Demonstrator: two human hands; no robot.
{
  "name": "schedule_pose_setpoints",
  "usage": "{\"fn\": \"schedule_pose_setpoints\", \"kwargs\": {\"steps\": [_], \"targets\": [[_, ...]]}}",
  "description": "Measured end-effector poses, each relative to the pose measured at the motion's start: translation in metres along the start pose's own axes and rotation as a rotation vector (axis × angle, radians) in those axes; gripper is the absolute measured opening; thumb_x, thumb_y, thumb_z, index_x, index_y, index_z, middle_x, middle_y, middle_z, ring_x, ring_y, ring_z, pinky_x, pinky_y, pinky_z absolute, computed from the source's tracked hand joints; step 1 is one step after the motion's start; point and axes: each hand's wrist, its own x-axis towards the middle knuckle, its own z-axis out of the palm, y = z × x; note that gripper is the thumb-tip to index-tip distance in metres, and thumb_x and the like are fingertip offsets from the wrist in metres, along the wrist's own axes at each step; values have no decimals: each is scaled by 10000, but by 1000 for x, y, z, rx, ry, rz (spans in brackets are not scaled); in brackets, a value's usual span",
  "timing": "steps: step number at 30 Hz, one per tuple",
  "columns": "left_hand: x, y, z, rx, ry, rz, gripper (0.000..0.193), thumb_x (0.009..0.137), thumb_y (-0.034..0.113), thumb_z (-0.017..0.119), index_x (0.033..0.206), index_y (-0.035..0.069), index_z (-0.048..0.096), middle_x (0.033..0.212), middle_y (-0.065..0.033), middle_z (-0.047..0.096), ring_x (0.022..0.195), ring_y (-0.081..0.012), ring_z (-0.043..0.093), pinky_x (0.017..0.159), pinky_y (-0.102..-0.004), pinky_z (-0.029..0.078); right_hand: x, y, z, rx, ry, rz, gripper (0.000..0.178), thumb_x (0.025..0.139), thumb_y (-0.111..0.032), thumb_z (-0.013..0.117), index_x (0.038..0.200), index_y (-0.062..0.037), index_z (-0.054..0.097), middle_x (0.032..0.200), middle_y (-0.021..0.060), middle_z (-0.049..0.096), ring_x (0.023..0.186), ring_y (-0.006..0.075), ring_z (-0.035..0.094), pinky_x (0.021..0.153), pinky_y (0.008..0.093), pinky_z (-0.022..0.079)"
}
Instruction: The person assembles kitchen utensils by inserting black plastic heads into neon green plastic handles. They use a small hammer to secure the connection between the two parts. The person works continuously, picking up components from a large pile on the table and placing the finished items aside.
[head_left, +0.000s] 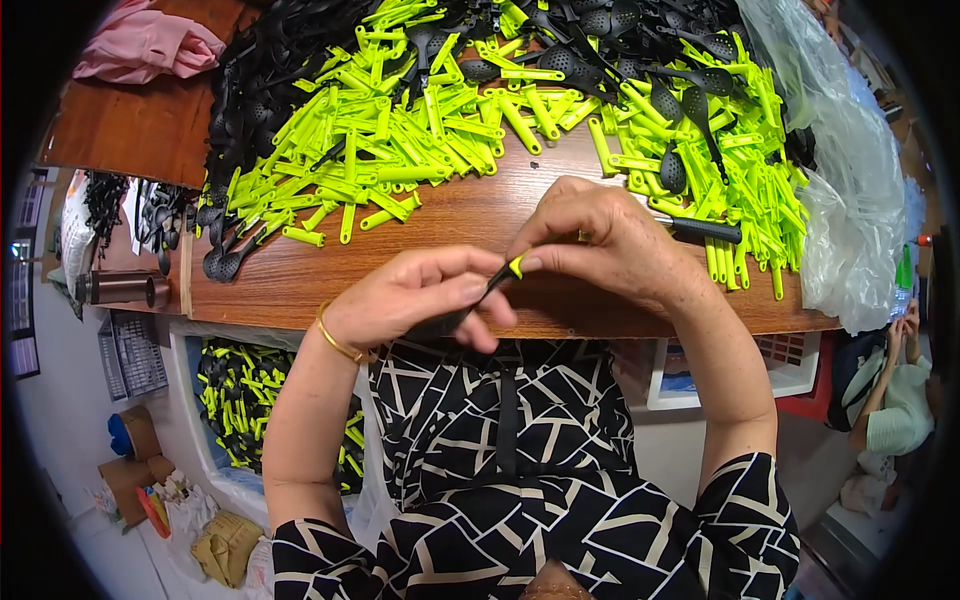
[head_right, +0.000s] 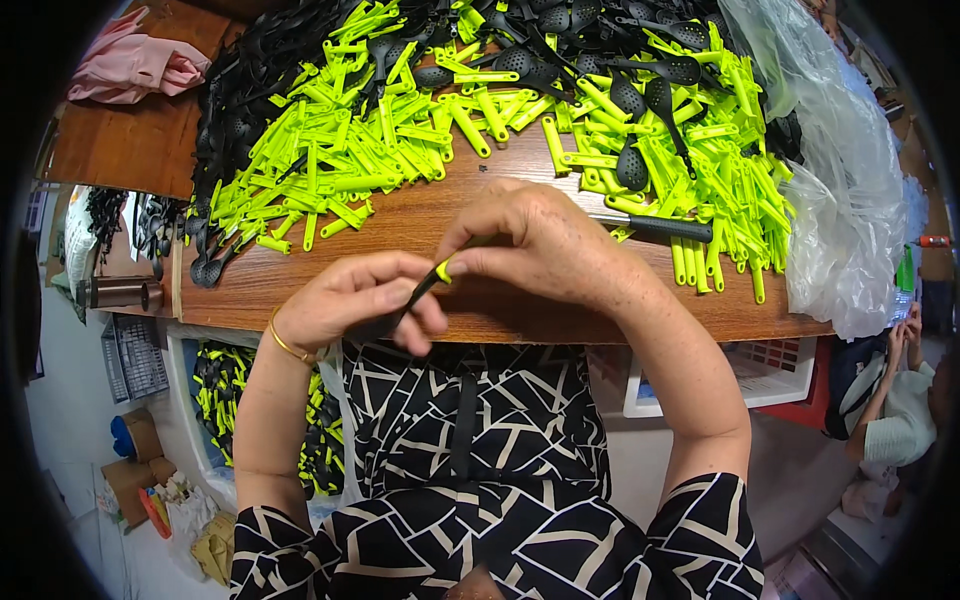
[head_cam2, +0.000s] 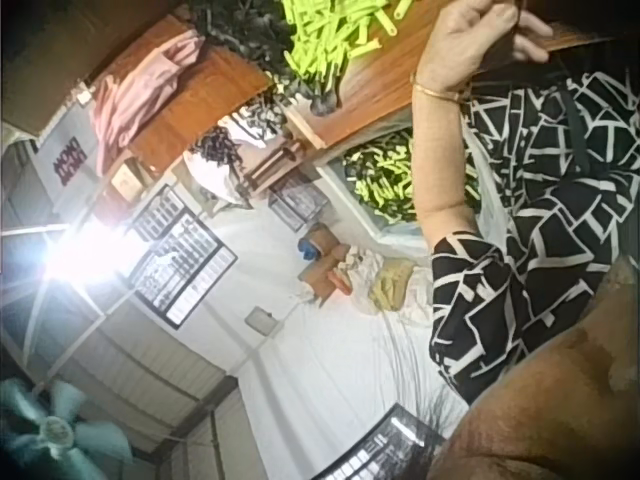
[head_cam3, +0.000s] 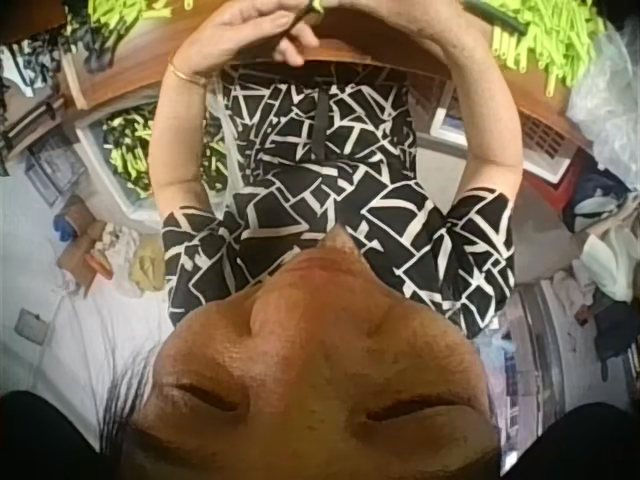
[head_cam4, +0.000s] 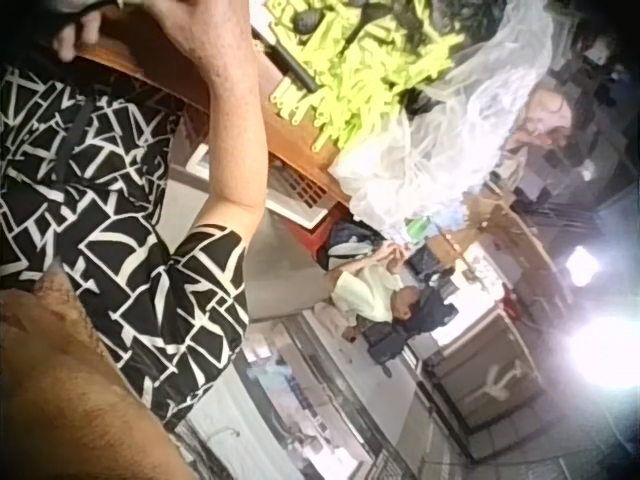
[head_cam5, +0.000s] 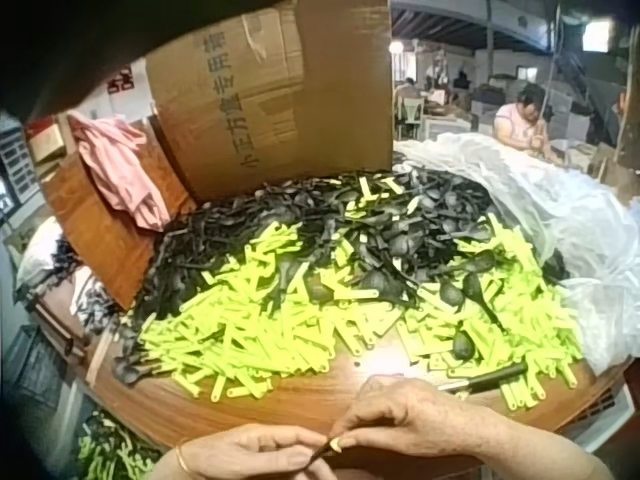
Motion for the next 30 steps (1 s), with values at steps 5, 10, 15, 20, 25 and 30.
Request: {"fn": "schedule_pose_setpoints", "kwargs": {"steps": [5,10,15,20,25,30], "targets": [[-23,-64,11,-486,-136,-35,351,1100,205,580,1398,31,513,1017,-139,720,661,-122,654,612,-208,506,-6,-7,34,-216,-4,-254,149,816,-212,852,953,-199,794,983,-45,689,1053,205,638,1008,416,417],[-40,-106,20,-755,-55,71,427,1101,177,565,1488,35,453,1005,-144,699,578,-126,590,557,-207,459,-3,-8,51,-402,4,-498,212,810,-206,738,1018,-230,770,1044,-44,674,1095,196,636,1121,540,413],[-35,-81,18,-695,-11,152,408,1116,177,518,1486,22,441,1145,-217,714,633,-181,710,508,-237,546,13,-9,48,-490,50,-592,261,807,-231,740,1065,-226,775,1058,-40,682,1098,198,638,1113,547,429],[-19,-54,16,-312,332,221,358,1108,178,547,1405,-21,518,1109,-206,720,723,-169,742,584,-246,615,56,28,8,-588,188,-474,276,841,-174,737,1114,-185,769,1094,6,728,1112,237,659,1046,484,461],[-1,-59,8,-251,399,281,367,1105,177,560,1416,-17,532,1095,-148,703,840,-151,727,620,-245,624,95,121,-52,-907,499,-94,218,867,-171,743,1082,-178,780,1059,29,774,1127,257,674,994,443,457],[0,-68,7,-156,486,331,395,1105,158,564,1460,-9,519,1108,-109,673,932,-154,715,715,-260,626,90,126,-62,-878,432,-10,149,893,-247,778,1015,-161,769,1004,39,763,1042,261,689,969,421,460]]}}
